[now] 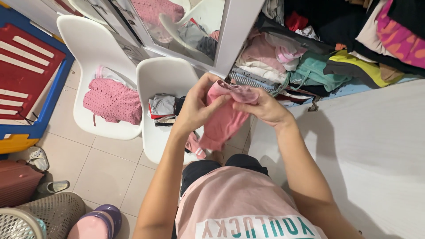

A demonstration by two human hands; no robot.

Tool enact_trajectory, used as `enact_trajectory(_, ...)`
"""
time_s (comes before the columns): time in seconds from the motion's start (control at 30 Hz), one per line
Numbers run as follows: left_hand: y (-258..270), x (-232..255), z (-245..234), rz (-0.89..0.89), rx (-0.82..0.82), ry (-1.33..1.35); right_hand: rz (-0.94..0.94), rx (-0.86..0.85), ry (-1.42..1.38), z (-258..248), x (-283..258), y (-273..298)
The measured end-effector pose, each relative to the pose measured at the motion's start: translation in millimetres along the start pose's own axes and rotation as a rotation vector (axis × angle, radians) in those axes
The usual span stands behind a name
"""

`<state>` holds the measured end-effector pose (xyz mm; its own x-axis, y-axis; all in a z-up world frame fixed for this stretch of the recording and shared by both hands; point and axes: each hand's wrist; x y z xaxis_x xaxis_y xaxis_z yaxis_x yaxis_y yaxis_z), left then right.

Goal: Folding socks and underwear and stacking them on a chair.

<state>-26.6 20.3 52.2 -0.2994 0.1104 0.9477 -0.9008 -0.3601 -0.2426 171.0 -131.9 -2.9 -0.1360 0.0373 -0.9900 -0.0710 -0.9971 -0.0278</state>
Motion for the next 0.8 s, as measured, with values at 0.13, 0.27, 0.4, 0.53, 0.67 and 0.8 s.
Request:
enact_trajectory(0.13, 27, -45, -21, -0.177, 0.4, -0.182, 0.05, 0.247, 0.015, -15, 15, 3)
enact_trajectory(0.27, 34, -35, -22, -0.75, 0.28, 0.648, -0.188, -0.083, 0.142, 19, -49, -5)
enact_trajectory(0.4, 28, -48, -19, -0.646, 0.152, 1.312, -0.308, -0.288, 0.511, 61, -60, -3)
enact_trajectory(0.53, 33, -95, -40, -0.545, 0.089, 0.99, -0.144, -0.28, 0.598, 70, -34, 6)
enact_trajectory(0.67, 44, -127, -36, -0.618, 0.154, 0.802, 0.186, 0.182, 0.314, 10, 134, 51)
enact_trajectory(0.8, 46, -87, -18, -0.603, 0.2, 1.029, 0.08, 0.425, 0.424, 60, 50, -3)
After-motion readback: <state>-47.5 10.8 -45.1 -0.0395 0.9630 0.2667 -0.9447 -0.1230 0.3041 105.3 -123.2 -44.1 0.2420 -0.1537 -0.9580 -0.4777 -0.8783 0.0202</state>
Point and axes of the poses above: each hand's wrist, its own y-axis away from the middle knuckle, its own z-axis out of the palm, x = y × z, and after that the axes turned 2 degrees about -x, right-handed
